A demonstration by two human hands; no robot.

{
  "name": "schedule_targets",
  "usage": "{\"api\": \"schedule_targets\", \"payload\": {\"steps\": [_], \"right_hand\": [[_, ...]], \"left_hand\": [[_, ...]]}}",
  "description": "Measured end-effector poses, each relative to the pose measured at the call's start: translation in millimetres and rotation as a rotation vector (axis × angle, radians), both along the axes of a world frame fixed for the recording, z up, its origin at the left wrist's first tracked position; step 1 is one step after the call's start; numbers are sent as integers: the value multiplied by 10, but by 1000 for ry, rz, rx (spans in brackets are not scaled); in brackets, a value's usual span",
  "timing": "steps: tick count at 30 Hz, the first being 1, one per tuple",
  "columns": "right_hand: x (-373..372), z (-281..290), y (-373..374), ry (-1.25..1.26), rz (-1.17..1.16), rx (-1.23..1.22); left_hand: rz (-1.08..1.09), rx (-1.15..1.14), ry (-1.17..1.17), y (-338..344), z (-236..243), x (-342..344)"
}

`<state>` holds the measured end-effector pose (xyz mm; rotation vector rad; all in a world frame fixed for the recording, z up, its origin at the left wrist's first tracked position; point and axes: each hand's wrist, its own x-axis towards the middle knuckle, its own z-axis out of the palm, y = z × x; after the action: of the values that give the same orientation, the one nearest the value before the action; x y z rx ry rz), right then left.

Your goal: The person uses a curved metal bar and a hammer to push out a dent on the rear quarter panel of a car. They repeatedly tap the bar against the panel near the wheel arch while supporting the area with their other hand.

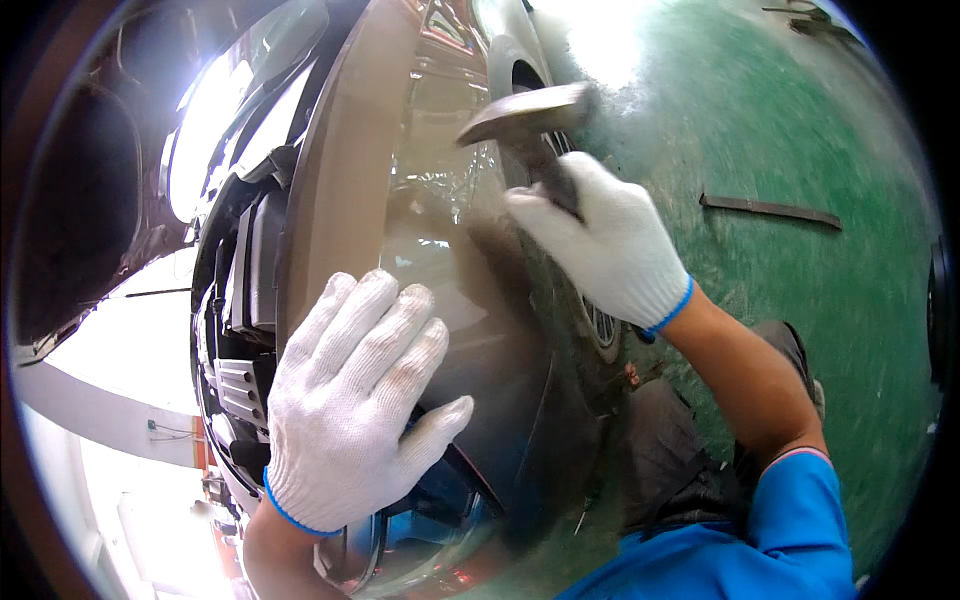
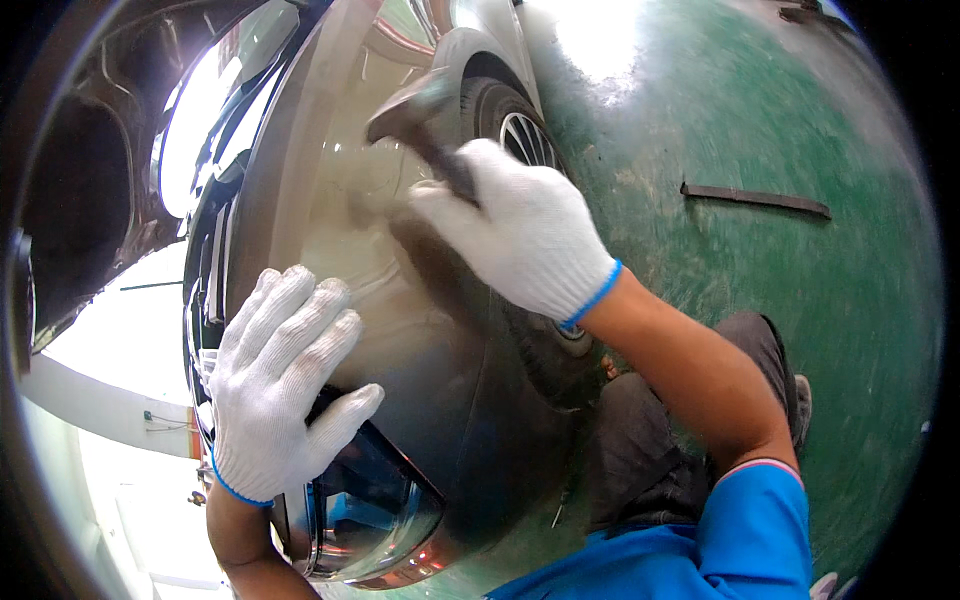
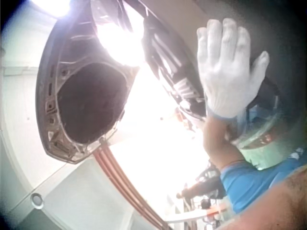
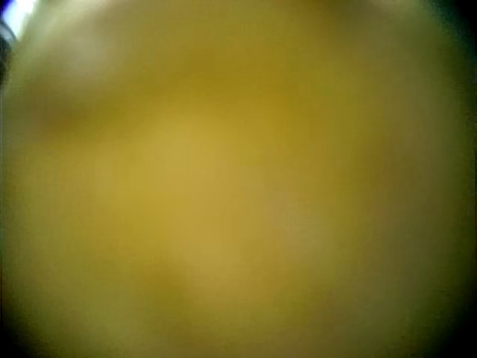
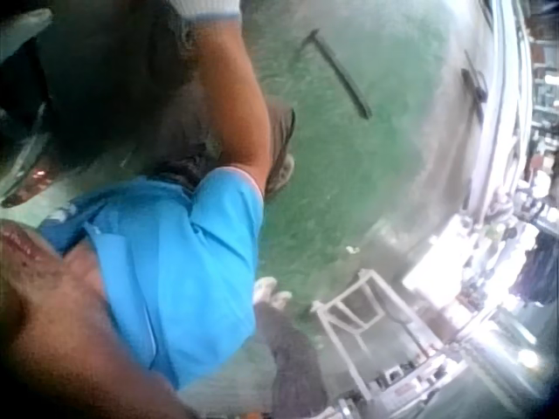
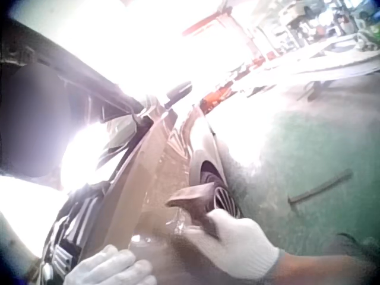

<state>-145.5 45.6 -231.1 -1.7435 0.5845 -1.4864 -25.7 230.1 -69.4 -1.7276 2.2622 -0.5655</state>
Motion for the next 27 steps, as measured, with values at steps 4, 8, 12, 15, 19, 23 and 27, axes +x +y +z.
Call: {"api": "schedule_targets", "payload": {"steps": [4, 8, 12, 15, 19, 23, 27], "right_hand": [[-311, -289, -145, -184, 267, 512], [-484, -705, -252, -219, 331, 778], [-508, -982, -361, -210, 330, 834], [-560, -863, -421, -222, 504, 860], [-586, -456, -389, -194, 591, 821], [-487, -346, -366, -86, 542, 463], [-230, -227, -351, 49, 361, 13]], "left_hand": [[96, 33, -91, -42, -5, -62], [190, 30, -243, -209, -22, -202], [190, -69, -322, -547, -110, -153], [183, -168, -358, -797, -189, -61], [197, -248, -428, -947, -211, -63], [239, -194, -351, -657, -395, -291], [266, -175, -266, -374, -524, -401]]}}
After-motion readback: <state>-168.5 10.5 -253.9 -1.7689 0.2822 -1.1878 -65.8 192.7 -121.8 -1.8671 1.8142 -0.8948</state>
